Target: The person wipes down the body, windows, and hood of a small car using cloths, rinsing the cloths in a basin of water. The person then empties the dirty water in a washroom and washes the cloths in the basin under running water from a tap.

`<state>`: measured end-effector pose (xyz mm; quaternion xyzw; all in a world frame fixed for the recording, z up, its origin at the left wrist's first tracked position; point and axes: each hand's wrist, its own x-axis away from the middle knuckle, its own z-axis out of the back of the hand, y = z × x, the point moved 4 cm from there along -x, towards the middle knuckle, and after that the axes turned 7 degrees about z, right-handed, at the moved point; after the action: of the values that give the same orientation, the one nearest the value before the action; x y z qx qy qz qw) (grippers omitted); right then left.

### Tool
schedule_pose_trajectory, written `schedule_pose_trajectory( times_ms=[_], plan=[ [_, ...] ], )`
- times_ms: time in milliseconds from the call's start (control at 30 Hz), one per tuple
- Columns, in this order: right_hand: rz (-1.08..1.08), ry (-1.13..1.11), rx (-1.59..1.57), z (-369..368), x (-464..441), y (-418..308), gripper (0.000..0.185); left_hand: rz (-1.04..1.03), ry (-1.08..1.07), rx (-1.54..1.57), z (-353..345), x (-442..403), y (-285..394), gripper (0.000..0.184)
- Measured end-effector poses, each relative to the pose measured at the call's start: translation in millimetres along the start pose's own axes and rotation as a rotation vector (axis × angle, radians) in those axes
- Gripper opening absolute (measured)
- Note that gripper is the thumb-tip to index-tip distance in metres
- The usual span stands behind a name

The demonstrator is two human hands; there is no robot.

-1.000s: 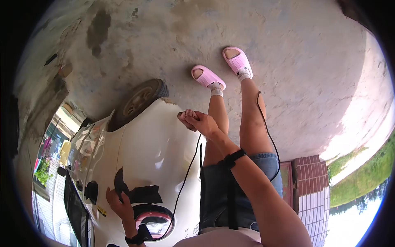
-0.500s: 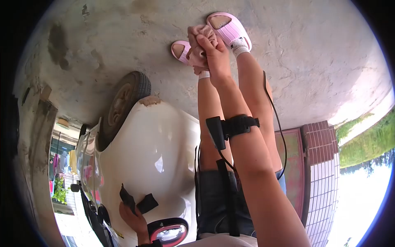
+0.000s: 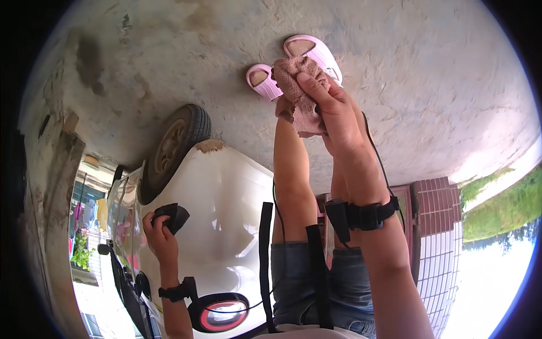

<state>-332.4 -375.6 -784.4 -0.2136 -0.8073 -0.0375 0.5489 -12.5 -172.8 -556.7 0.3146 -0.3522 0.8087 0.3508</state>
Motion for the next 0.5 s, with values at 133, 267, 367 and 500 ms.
schedule_pose_trajectory(
  times_ms=[133, 267, 367, 500],
  plan=[
    [-0.063, 0.014, 0.003, 39, 10, 5, 0.035, 0.064, -0.152, -0.115, 9, 0, 29, 0.027],
    [-0.077, 0.152, -0.034, 58, 12, -27, 0.044, 0.153, -0.357, -0.208, 13, 38, 17, 0.038],
    [-0.07, 0.107, 0.034, 91, 8, -50, 0.052, 0.145, -0.479, -0.255, 8, 87, -3, 0.036],
    [-0.135, 0.032, 0.057, 66, 4, -64, 0.056, 0.109, -0.386, -0.172, -18, 137, -32, 0.025]
  ],
)
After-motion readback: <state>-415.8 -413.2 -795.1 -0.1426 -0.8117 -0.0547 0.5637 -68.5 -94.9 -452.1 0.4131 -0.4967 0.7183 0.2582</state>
